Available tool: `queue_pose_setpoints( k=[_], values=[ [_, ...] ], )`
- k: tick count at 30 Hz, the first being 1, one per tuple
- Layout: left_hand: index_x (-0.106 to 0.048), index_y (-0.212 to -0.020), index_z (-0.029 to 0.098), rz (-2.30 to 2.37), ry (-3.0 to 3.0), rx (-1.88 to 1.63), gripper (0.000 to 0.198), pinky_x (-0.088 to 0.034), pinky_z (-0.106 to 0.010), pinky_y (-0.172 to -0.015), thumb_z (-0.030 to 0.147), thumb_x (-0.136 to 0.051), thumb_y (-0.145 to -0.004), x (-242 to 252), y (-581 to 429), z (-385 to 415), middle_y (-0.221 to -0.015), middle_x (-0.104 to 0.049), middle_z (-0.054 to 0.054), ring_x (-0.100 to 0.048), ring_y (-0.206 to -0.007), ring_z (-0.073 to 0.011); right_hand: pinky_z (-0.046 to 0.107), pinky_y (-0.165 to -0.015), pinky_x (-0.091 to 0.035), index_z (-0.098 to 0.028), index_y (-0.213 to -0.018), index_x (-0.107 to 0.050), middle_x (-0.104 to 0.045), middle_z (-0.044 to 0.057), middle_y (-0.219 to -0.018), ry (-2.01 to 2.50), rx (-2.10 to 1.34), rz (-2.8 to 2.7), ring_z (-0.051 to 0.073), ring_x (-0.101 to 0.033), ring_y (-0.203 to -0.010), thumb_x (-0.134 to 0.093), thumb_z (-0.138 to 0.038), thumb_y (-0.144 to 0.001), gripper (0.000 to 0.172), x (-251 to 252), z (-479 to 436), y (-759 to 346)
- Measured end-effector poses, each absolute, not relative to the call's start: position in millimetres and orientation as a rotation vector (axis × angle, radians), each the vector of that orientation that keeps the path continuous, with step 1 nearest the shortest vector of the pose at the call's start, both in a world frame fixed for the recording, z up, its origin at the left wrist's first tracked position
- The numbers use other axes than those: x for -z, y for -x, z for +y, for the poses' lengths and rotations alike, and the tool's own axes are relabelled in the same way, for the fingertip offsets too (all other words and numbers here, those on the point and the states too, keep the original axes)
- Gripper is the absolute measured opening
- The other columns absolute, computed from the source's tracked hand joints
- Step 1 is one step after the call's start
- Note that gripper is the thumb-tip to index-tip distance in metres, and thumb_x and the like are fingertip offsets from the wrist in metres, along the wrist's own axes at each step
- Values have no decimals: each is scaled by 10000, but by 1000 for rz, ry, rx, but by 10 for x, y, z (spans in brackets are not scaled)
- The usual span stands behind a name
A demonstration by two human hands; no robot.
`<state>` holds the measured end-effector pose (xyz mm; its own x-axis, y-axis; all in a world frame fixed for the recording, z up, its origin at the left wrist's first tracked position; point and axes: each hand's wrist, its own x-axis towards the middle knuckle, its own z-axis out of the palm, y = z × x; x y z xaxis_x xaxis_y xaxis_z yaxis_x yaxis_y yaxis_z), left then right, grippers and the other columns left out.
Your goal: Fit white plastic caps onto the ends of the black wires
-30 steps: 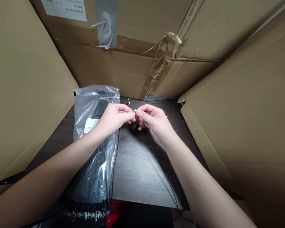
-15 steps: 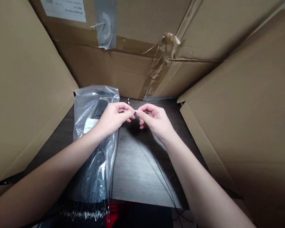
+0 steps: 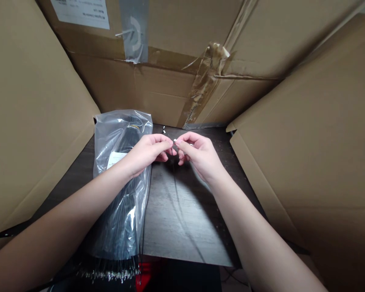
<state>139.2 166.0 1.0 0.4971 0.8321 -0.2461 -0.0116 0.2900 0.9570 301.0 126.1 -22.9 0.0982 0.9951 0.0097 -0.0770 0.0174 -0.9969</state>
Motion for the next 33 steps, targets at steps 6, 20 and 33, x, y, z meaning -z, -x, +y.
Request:
queue_pose_setpoints(
  k=[6,20,33],
  values=[
    [-622,-677,133,921,-1175,-700,173,-443,-177,-564,94,-621,-846,-25,-1420,1639,-613,-637,8,-529,-519,-54,223,-445,-499,-183,-734,-636,-558,-43,-557,1206,-1110,-1121,88,-511,-478,-849,-499,-693,384,248,1270,-3015],
    [-625,-679,126,905,-1226,-728,148,-503,-222,-610,64,-613,-813,24,-1413,1647,-616,-684,-15,-620,-540,-91,230,-461,-499,-189,-708,-608,-588,-30,-569,1267,-1081,-1186,94,-529,-478,-811,-468,-724,345,228,1244,-3003],
    [-621,-704,125,910,-1269,-764,123,-503,-215,-587,68,-620,-813,36,-1421,1644,-629,-672,-7,-617,-541,-90,223,-469,-495,-189,-728,-618,-562,-45,-530,1266,-1085,-1114,90,-518,-467,-776,-402,-757,268,256,1249,-2979]
  ],
)
